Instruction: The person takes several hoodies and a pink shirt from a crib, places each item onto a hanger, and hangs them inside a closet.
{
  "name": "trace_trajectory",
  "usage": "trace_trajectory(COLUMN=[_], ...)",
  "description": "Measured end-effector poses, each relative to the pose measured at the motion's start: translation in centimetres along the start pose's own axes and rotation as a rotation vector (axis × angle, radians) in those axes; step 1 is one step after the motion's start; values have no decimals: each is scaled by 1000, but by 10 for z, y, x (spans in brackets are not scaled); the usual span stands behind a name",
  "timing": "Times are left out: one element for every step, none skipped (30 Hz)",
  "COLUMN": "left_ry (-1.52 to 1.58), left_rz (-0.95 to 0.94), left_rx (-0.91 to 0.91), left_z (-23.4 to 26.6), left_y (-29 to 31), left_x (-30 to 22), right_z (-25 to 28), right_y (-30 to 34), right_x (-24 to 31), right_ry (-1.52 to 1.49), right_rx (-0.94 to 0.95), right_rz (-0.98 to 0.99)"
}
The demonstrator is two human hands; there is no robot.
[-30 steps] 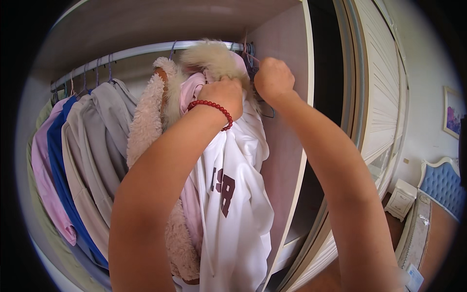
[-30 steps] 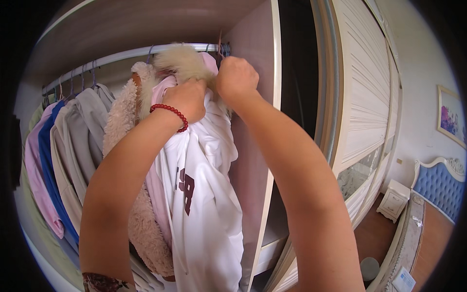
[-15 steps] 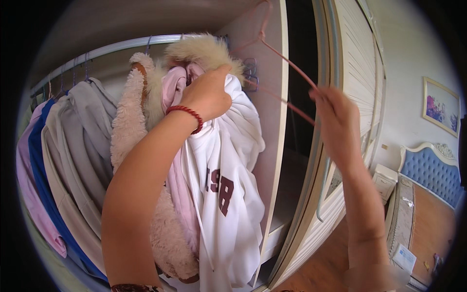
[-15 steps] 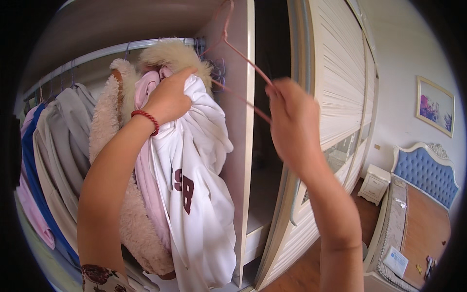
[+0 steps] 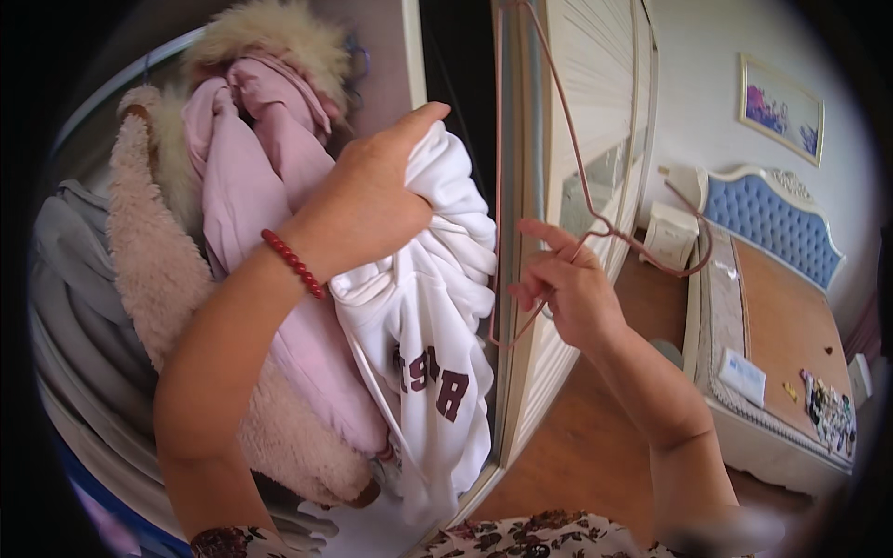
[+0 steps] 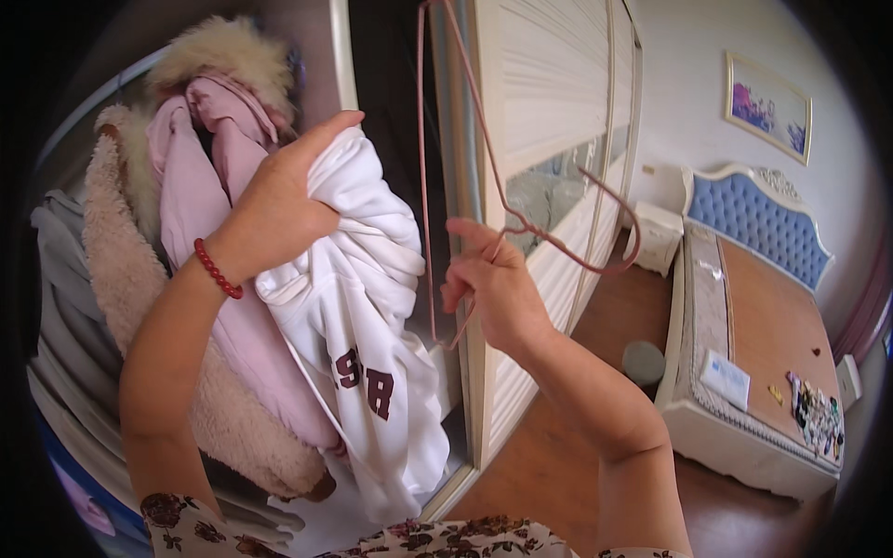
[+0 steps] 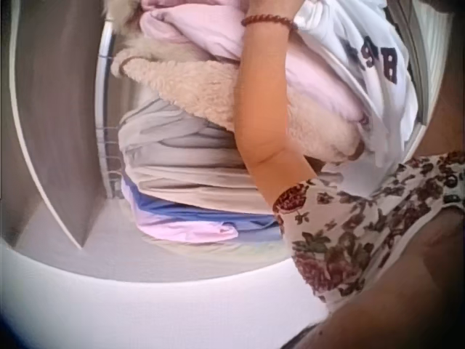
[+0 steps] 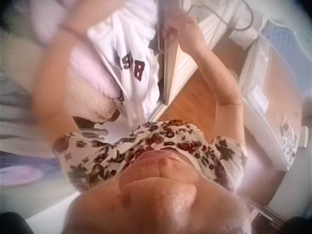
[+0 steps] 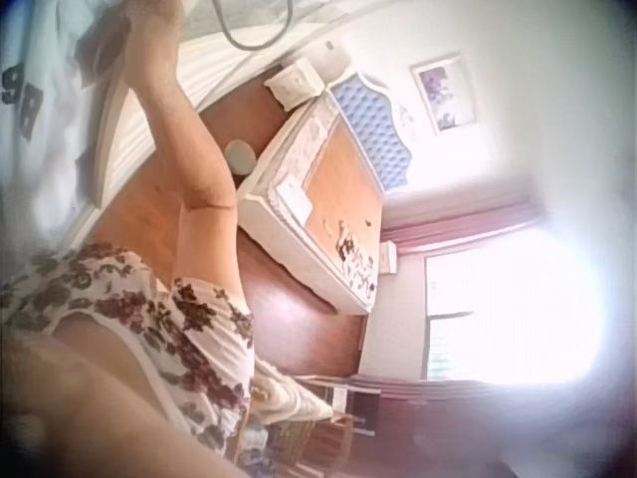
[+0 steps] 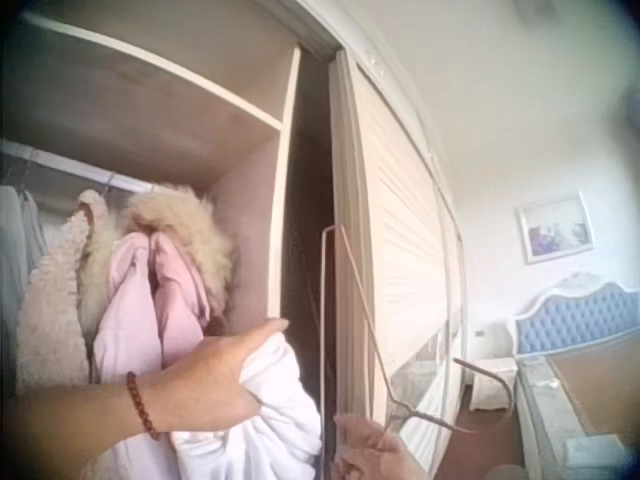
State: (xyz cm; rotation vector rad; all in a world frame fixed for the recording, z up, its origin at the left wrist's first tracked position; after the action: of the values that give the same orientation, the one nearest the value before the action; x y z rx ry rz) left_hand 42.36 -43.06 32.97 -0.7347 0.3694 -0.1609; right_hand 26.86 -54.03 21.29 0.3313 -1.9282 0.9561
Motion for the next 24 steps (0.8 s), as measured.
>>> trace_trajectory(left_ry=[-20, -5, 2, 52, 102, 155, 152, 269, 385, 404, 350, 248, 150, 72, -4, -16, -5, 15, 12, 106, 130, 241, 353, 375], left_rz=[15, -20, -14, 5, 23, 17, 32, 50, 70, 91, 93, 54, 2, -13, -33, -107, -112, -29, 25, 46, 24, 17, 6, 8], left_rx=[25, 49, 73, 148, 220, 252, 269, 321, 369, 399, 423, 407, 394, 423, 451, 368, 394, 423, 459, 552, 572, 586, 596, 581], left_z=[-3, -7, -10, -10, -11, -14, -14, -24, -32, -43, -53, -64, -80, -88, -95, -109, -123, -136, -132, -147, -165, -178, -191, -204], left_y=[2, 5, 7, 11, 13, 14, 18, 17, 16, 10, 7, 3, -4, -7, -10, -12, -11, -11, -20, -17, -12, -5, 0, 4], left_x=[-2, -2, -5, -10, -18, -27, -40, -45, -54, -66, -79, -81, -86, -99, -111, -120, -121, -119, -108, -85, -64, -50, -45, -44], right_z=[6, 17, 29, 40, 52, 64, 75, 92, 108, 125, 138, 148, 160, 167, 174, 186, 195, 202, 190, 185, 178, 174, 172, 171], right_y=[12, 26, 40, 56, 73, 89, 107, 124, 138, 157, 175, 192, 210, 227, 242, 259, 271, 283, 283, 285, 288, 287, 289, 289], right_x=[1, 5, 6, 5, 6, 9, 14, 13, 12, 14, 14, 15, 17, 20, 23, 30, 32, 36, 36, 32, 30, 35, 44, 51], right_ry=[-11, -9, -4, -4, 5, 54, 97, 124, 140, 108, 60, 68, 56, 84, 113, 104, 101, 125, 129, 111, 128, 60, -4, 11], right_rx=[-18, -38, -59, -112, -150, -181, -204, -266, -304, -326, -343, -403, -442, -493, -544, -588, -614, -678, -757, -873, -906, -852, -794, -812], right_rz=[-15, 6, 27, 41, 78, 85, 90, 67, 63, 19, -22, -48, -63, -62, -61, -29, -42, -8, 51, 73, 75, 209, 348, 338])
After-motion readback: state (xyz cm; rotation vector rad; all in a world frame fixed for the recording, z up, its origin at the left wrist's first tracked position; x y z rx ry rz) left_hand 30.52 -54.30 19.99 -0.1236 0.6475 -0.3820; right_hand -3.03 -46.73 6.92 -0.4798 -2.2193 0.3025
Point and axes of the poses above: each hand's wrist, its own y-axis away from the middle knuckle, its own z-axis out of the back of the hand, x = y × z, the point moved 2 cm from there along -y, towards the middle knuckle, and after that the axes turned 3 degrees about z, right-handed, at the moved point
